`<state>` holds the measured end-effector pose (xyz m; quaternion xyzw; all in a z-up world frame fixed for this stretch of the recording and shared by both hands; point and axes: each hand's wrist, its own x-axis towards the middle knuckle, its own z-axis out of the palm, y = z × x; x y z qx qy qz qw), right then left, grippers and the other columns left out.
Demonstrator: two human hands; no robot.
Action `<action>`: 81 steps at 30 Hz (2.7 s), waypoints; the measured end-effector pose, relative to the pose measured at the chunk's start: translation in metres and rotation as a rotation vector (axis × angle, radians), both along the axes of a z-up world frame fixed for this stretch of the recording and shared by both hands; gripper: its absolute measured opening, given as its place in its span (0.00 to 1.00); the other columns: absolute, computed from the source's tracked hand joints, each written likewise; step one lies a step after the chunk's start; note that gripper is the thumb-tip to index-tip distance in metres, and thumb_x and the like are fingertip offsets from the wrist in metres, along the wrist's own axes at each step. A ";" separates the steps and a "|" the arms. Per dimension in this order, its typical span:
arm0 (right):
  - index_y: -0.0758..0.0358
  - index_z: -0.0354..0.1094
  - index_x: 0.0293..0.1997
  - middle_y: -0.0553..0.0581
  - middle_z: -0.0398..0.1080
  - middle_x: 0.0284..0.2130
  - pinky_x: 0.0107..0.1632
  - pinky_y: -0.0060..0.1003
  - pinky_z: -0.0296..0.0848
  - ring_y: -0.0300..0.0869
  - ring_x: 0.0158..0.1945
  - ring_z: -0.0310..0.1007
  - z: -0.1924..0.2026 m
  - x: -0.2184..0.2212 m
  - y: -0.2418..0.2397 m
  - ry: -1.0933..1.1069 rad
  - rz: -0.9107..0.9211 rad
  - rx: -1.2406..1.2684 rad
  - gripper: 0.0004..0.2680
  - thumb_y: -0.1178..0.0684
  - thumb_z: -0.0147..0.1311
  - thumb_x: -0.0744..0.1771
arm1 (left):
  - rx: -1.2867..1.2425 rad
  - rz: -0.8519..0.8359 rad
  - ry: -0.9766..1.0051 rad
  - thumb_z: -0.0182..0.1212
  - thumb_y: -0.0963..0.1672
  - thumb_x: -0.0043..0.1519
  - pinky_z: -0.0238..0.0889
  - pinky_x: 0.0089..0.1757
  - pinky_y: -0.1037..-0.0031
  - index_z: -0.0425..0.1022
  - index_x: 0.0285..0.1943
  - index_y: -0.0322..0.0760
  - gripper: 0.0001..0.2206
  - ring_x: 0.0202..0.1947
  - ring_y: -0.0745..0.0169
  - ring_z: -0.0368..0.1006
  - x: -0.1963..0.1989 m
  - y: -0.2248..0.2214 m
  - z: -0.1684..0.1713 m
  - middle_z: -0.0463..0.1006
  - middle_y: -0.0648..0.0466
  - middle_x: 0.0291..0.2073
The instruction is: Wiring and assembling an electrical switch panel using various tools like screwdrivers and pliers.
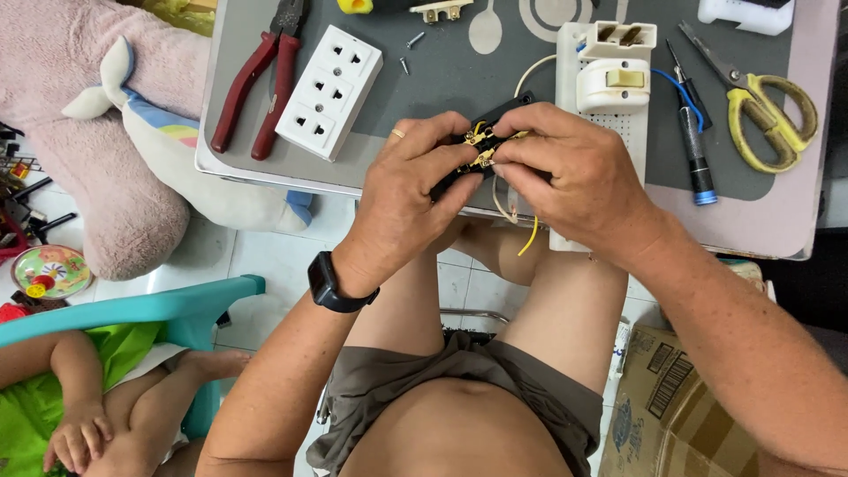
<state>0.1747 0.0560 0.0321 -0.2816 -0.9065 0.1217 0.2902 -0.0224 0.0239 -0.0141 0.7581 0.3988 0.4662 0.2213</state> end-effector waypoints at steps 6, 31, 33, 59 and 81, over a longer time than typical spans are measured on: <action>0.74 0.72 0.36 0.63 0.67 0.37 0.41 0.36 0.68 0.48 0.38 0.69 0.000 -0.001 -0.005 0.060 -0.049 -0.042 0.03 0.72 0.57 0.64 | 0.081 0.120 0.094 0.63 0.41 0.63 0.61 0.44 0.67 0.77 0.45 0.39 0.04 0.39 0.53 0.61 0.011 -0.001 0.003 0.71 0.52 0.48; 0.68 0.76 0.38 0.59 0.69 0.37 0.38 0.33 0.68 0.44 0.36 0.71 -0.003 0.010 0.010 0.062 0.004 -0.117 0.03 0.66 0.59 0.65 | -0.113 0.089 0.045 0.62 0.40 0.58 0.55 0.53 0.64 0.67 0.50 0.37 0.13 0.56 0.52 0.68 0.015 0.002 0.012 0.72 0.46 0.52; 0.67 0.76 0.38 0.58 0.69 0.37 0.36 0.33 0.67 0.43 0.36 0.70 -0.003 0.012 0.012 0.039 0.017 -0.092 0.02 0.65 0.60 0.65 | -0.112 0.083 0.044 0.63 0.40 0.58 0.54 0.52 0.64 0.67 0.49 0.38 0.13 0.56 0.53 0.68 0.015 0.002 0.010 0.72 0.47 0.51; 0.61 0.73 0.39 0.50 0.69 0.38 0.38 0.36 0.74 0.47 0.38 0.74 -0.017 0.015 0.009 0.019 -0.026 0.018 0.01 0.61 0.56 0.67 | 0.006 0.074 -0.027 0.72 0.38 0.53 0.67 0.51 0.62 0.74 0.53 0.37 0.19 0.51 0.46 0.72 0.009 0.005 -0.004 0.75 0.48 0.51; 0.56 0.61 0.23 0.47 0.59 0.22 0.22 0.31 0.65 0.41 0.20 0.67 -0.034 0.004 0.002 -0.120 -0.187 0.438 0.07 0.61 0.52 0.62 | 0.130 0.227 0.067 0.76 0.40 0.48 0.67 0.52 0.64 0.72 0.57 0.37 0.26 0.49 0.48 0.70 0.022 0.007 -0.022 0.75 0.49 0.49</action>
